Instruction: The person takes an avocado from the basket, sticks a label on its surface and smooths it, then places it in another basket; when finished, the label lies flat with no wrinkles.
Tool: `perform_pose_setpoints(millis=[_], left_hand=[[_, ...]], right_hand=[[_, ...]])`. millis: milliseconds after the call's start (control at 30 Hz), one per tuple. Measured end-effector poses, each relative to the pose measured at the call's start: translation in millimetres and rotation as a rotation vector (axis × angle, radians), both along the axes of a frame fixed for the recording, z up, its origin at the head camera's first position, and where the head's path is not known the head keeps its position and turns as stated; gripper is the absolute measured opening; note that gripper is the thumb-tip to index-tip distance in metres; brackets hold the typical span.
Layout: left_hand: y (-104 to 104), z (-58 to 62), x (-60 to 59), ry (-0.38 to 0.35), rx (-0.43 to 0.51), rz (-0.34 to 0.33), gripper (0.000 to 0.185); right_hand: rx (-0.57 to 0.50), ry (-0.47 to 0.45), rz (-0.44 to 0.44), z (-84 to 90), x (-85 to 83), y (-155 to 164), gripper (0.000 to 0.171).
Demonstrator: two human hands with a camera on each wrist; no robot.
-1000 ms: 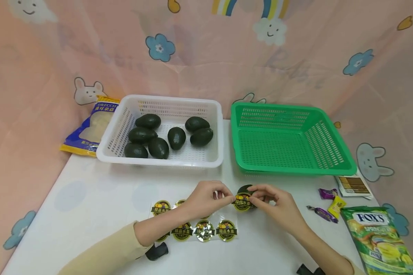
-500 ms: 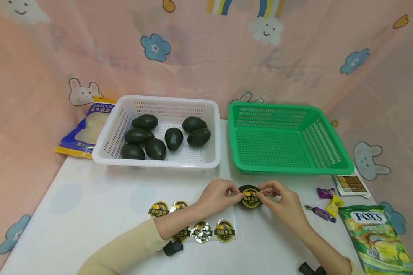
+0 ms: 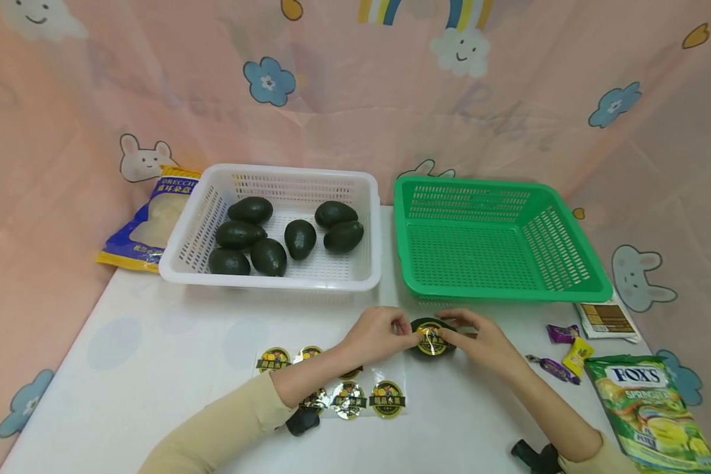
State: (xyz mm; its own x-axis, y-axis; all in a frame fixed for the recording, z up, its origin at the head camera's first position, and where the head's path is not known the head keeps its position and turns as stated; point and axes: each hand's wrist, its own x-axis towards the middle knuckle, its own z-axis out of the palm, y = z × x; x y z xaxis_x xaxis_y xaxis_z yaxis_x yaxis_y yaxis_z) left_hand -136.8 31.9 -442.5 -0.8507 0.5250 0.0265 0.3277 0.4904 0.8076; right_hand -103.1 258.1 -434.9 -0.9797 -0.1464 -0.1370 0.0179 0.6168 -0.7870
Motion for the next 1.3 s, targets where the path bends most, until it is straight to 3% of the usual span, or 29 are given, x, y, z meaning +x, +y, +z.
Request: perform_pose_setpoints(millis=[100,233,367,467,567,800,933,1033,1167,1233,1300], left_hand=[[-0.1,-1.9,-2.1,-0.033,0.025,-0.014,0.019],[-0.5,-2.5,-3.4,-0.039,0.047,-0.030,0.018],[-0.1,-2.3,-1.0,0.108,0.045,-0.081,0.020],[0.5,-1.5,2.1,0.264,0.005,-0.130,0.031],[0.6,-0.3,4.6,0.348,-0.057,-0.148,0.038],[1.5,-0.7,7.1,0.414,-0.150,-0.178,0.045],[6.2,-2.1,7.8,0.439,-0.183,-0.229,0.051],[10.0,-3.3,7.0,0.460,-0.212,-0.254,0.049],[9.9,0.0,7.1,0.471,-0.224,-0.272,0.048],[7.5,8.2,7.2,0.443,-0.196,-0.293,0.047],[4.4,21.8,5.4,0.403,-0.142,-0.318,0.049]], right_hand=[[-0.007,-0.068,0.003,-3.8,-3.8,-2.3,0.042],[-0.095,-0.163,-0.038,-7.0,-7.2,-6.2,0.045],[-0.188,-0.231,-0.077,-7.2,-8.4,-7.2,0.047],[-0.170,-0.194,-0.041,-8.3,-7.6,-5.3,0.046],[-0.130,-0.130,0.027,-10.9,-6.2,-0.8,0.043],[-0.164,-0.062,0.151,-16.8,-4.8,8.2,0.046],[-0.159,-0.074,0.112,-9.4,-5.5,8.8,0.045],[-0.313,-0.162,0.001,2.2,-7.1,9.5,0.049],[-0.722,-0.300,-0.163,13.2,-9.7,13.7,0.035],[-0.856,-0.331,-0.190,15.8,-10.3,16.1,0.024],[-0.900,-0.345,-0.200,17.2,-10.8,17.6,0.023]])
